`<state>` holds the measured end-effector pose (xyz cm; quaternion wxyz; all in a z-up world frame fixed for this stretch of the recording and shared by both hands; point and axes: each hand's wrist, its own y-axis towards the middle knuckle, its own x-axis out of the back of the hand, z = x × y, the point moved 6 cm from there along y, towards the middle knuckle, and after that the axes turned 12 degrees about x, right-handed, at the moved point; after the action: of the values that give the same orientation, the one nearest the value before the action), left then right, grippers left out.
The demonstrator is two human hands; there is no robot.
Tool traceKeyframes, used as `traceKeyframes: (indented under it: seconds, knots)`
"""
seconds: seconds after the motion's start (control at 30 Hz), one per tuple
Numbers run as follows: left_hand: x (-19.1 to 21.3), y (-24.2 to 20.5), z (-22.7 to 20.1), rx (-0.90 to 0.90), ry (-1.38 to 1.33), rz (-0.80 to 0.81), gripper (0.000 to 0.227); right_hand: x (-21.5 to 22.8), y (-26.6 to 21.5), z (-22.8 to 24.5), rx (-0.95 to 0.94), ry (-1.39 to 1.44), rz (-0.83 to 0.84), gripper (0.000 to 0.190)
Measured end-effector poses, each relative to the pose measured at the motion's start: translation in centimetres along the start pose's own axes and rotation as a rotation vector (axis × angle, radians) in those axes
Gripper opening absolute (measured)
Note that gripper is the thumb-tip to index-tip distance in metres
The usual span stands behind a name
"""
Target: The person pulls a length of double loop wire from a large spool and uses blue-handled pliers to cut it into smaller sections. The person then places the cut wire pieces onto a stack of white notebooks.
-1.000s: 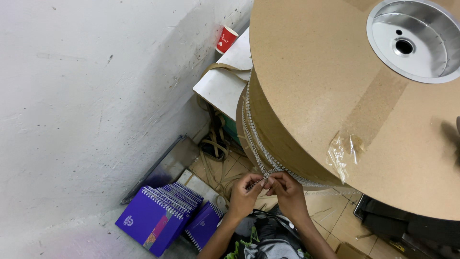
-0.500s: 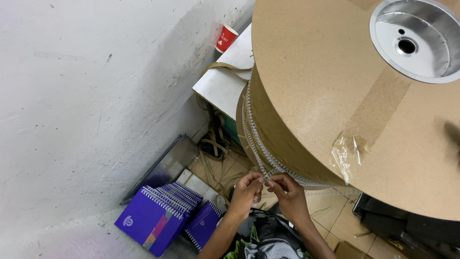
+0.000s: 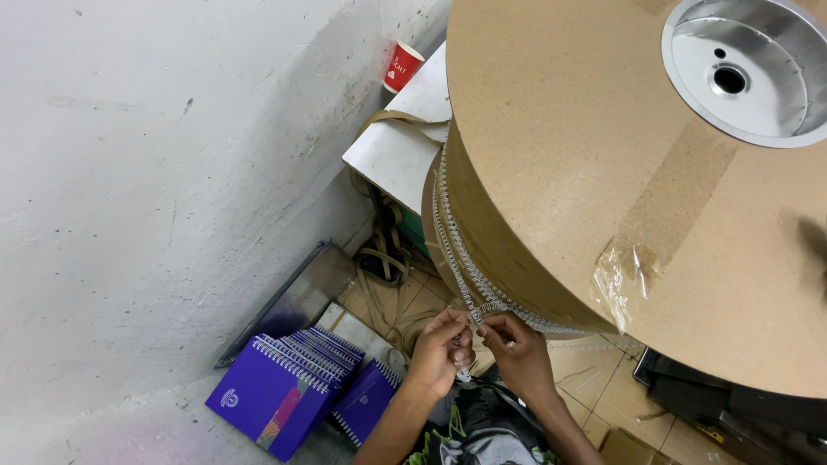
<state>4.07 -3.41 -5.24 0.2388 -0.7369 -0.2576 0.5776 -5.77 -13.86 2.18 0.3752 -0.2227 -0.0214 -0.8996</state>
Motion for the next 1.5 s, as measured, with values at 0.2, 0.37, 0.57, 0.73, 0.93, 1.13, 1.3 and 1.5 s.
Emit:
traceKeyframes:
  seconds: [0.2, 0.37, 0.57, 0.73, 0.93, 1.13, 1.3, 1.5]
  knots:
    - [1.8, 2.0, 1.9, 0.218, -0.199, 0.075, 0.026, 0.1, 0.0, -0.1, -0.118, 0.006, 0.106, 0.013]
    - [1.2, 1.6, 1.7, 0.184, -0.164, 0.076, 0.008, 0.0, 0.2, -0.8, -0.004, -0.003, 0.077, 0.009]
    - [-1.3, -1.8, -1.5, -0.37, 0.765, -0.245, 0.019, 0.8, 0.1, 1.1, -0.228, 0.054, 0.121, 0.018]
    - [-4.0, -4.6, -3.0, -0.629, 1.041, -0.293, 0.011, 0.4, 0.1, 0.1, -0.183, 0.008, 0.077, 0.014]
    - [-4.7, -5.1, -3.4, -0.788, 1.183, -0.252, 0.012, 0.6, 0.2, -0.8, 0.018, -0.159, 0.044, 0.011]
    - [-2.1, -2.7, -2.5, -0.492, 0.809, -0.178, 0.016, 0.5, 0.0, 1.9, -0.233, 0.002, 0.062, 0.024]
    - [-0.9, -1.6, -1.6, -0.285, 0.658, -0.124, 0.021, 0.1, 0.3, 0.5, -0.289, 0.219, 0.03, 0.019]
    - [-4.0, -4.6, -3.9, -0.719, 1.144, -0.268, 0.013, -0.2, 0.2, -0.5, -0.215, 0.139, 0.012, 0.015]
